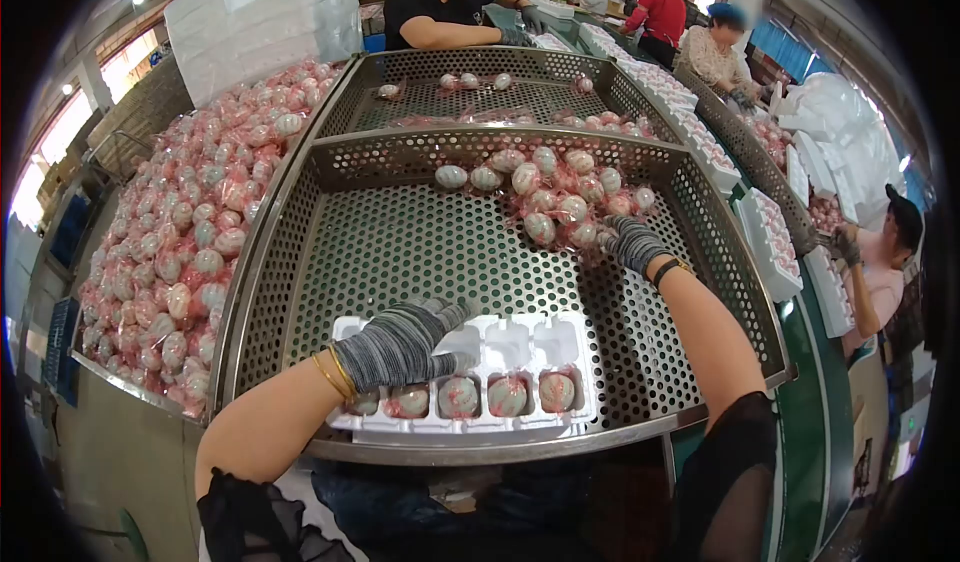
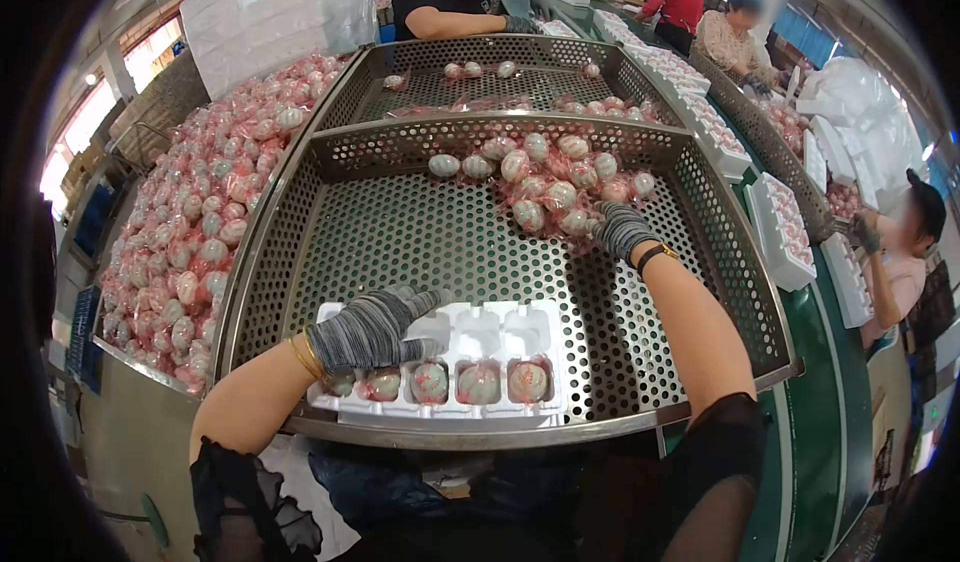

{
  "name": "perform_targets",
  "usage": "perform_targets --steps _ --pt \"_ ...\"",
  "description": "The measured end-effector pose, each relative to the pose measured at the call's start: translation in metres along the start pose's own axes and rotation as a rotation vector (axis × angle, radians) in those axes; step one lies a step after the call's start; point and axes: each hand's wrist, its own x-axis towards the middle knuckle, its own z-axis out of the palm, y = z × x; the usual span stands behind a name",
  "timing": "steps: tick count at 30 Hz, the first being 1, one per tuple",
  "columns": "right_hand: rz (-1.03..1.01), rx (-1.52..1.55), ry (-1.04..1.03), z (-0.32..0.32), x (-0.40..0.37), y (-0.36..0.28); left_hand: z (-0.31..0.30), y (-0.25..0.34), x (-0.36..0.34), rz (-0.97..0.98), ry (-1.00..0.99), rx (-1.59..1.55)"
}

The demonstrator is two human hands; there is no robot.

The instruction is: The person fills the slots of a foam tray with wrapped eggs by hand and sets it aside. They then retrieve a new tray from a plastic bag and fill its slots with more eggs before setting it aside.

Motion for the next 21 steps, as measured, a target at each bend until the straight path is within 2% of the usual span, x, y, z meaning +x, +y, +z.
perform_targets --steps 3,4,5,7,8,9,11,13,14,17,18,21 --pt "-0.107 0.285 0.09 0.049 0.028 0.016 -0.002 -0.007 -0.002 -0.09 -0.134 0.092" --pt "0.029 0.214 0.099 0.025 0.0 -0.033 -0.002 -0.01 -0.001 -0.093 -0.192 0.075" --pt "0.056 0.23 -0.028 0.012 -0.005 -0.043 -0.002 -0.013 -0.001 -0.095 -0.255 0.056" --pt "0.127 0.263 -0.284 0.0 -0.008 -0.051 -0.005 -0.012 -0.003 -0.119 -0.233 0.014" --pt "-0.12 0.054 -0.272 0.009 -0.002 -0.037 -0.004 -0.013 -0.003 -0.143 -0.226 -0.024" --pt "-0.191 0.239 -0.307 0.012 -0.003 -0.016 -0.004 -0.012 -0.003 -0.168 -0.221 -0.065" --pt "-0.326 0.615 -0.362 -0.012 -0.031 -0.022 -0.01 -0.008 -0.002 -0.208 -0.253 -0.105" --pt "-0.011 1.238 -0.561 -0.043 -0.059 -0.047 -0.019 -0.003 -0.002 -0.222 -0.293 -0.107" --pt "-0.366 0.73 -0.308 -0.047 -0.072 -0.049 -0.019 -0.004 -0.001 -0.23 -0.313 -0.1" --pt "-0.303 0.977 -0.307 -0.067 -0.111 -0.082 -0.016 -0.007 -0.001 -0.192 -0.299 -0.102" --pt "-0.276 0.939 -0.352 -0.071 -0.119 -0.089 -0.018 -0.005 -0.001 -0.178 -0.302 -0.083" --pt "-0.411 0.93 -0.367 -0.068 -0.141 -0.11 -0.006 -0.014 0.0 -0.11 -0.229 -0.082"
